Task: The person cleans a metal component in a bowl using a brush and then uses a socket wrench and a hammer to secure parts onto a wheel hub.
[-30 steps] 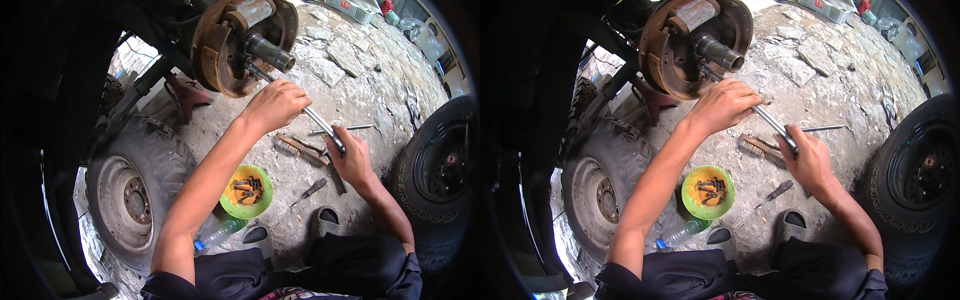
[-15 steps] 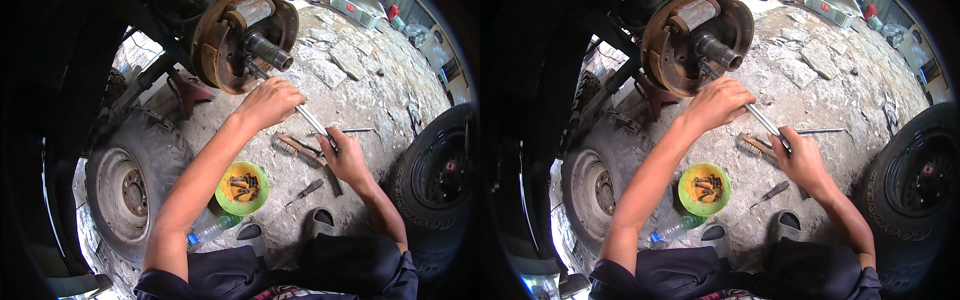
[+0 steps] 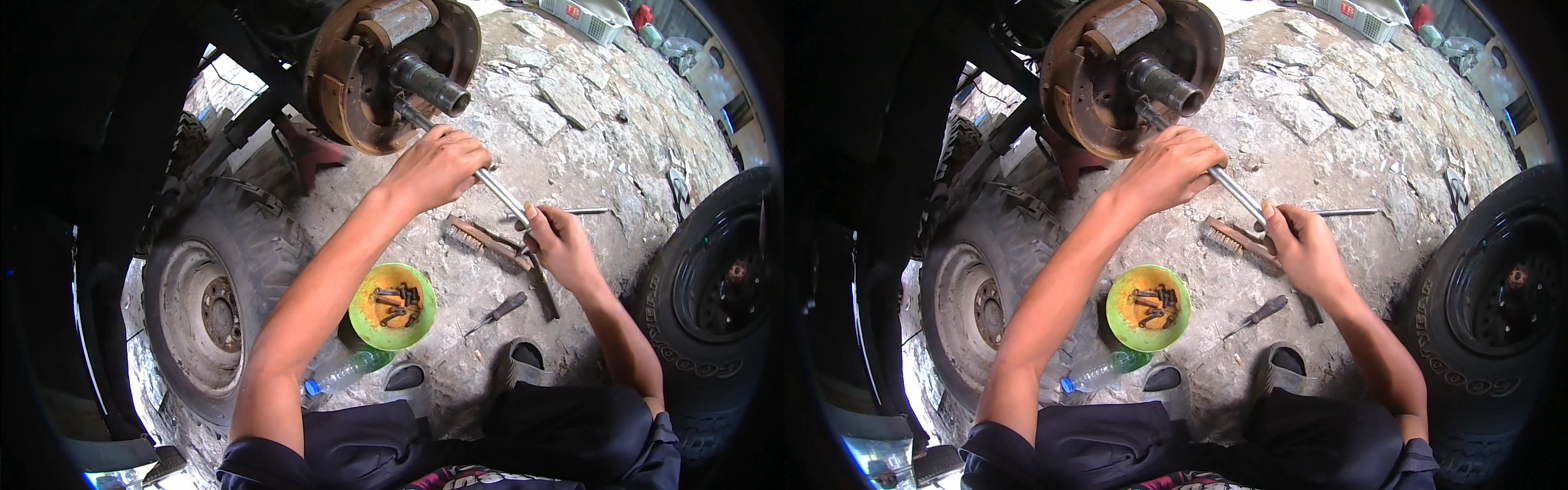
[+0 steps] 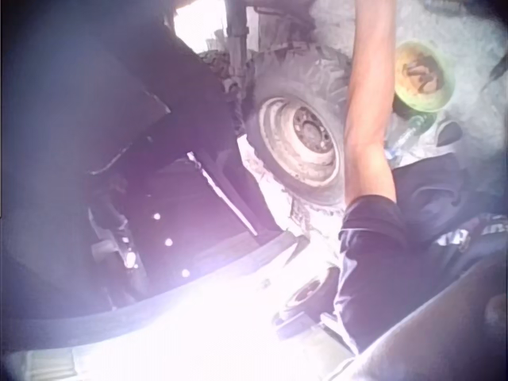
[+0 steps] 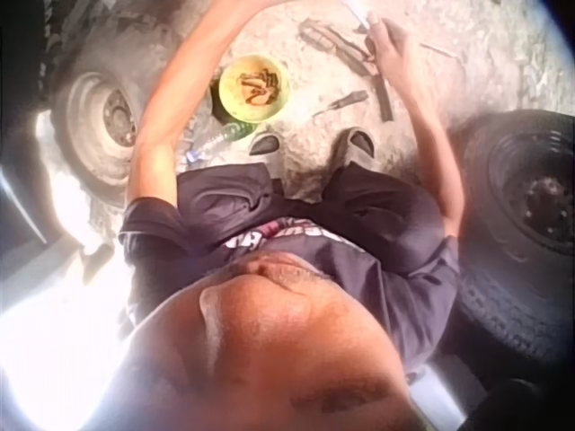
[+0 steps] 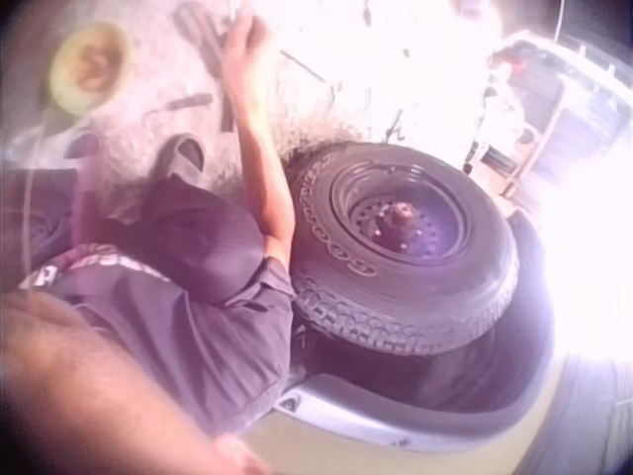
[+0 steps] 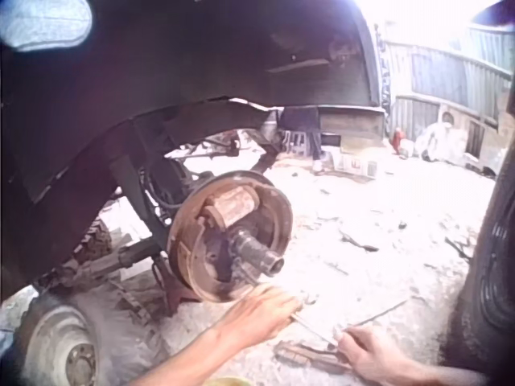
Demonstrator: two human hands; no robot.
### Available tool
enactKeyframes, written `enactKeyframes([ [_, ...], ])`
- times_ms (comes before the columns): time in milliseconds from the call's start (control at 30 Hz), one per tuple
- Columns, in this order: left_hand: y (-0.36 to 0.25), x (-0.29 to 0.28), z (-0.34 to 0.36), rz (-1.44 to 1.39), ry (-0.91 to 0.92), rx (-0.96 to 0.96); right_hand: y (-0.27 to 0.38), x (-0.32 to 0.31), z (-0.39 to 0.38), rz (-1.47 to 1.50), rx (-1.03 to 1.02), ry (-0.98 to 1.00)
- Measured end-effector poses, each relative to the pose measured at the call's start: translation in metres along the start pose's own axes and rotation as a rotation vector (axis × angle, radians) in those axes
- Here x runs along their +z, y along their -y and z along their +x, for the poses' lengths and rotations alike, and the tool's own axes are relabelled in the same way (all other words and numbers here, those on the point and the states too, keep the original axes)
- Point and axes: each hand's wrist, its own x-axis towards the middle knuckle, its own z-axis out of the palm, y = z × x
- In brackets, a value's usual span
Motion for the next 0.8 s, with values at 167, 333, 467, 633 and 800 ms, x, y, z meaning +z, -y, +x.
enactKeyframes([
  [167, 0.005, 0.001, 0.002, -0.012, 0.023, 0.025, 0.018, 0.007, -0.019, -0.291, -0.36, -0.291],
  [333, 0.006, 0.004, -0.008, 0.043, 0.089, 0.014, 0.022, -0.009, -0.006, 0.95, 0.561, 0.333],
  [467, 0.005, 0.006, -0.005, 0.024, 0.063, 0.044, 0.0, -0.006, 0.001, 0.647, 0.387, 0.366],
  [633, 0.005, 0.004, -0.005, 0.029, -0.053, 0.008, -0.002, 0.015, -0.011, -0.379, -0.533, -0.369],
  [800, 0.011, 0.001, -0.008, 0.026, -0.061, 0.05, 0.022, 0.002, -0.014, 0.305, 0.123, -0.092],
])
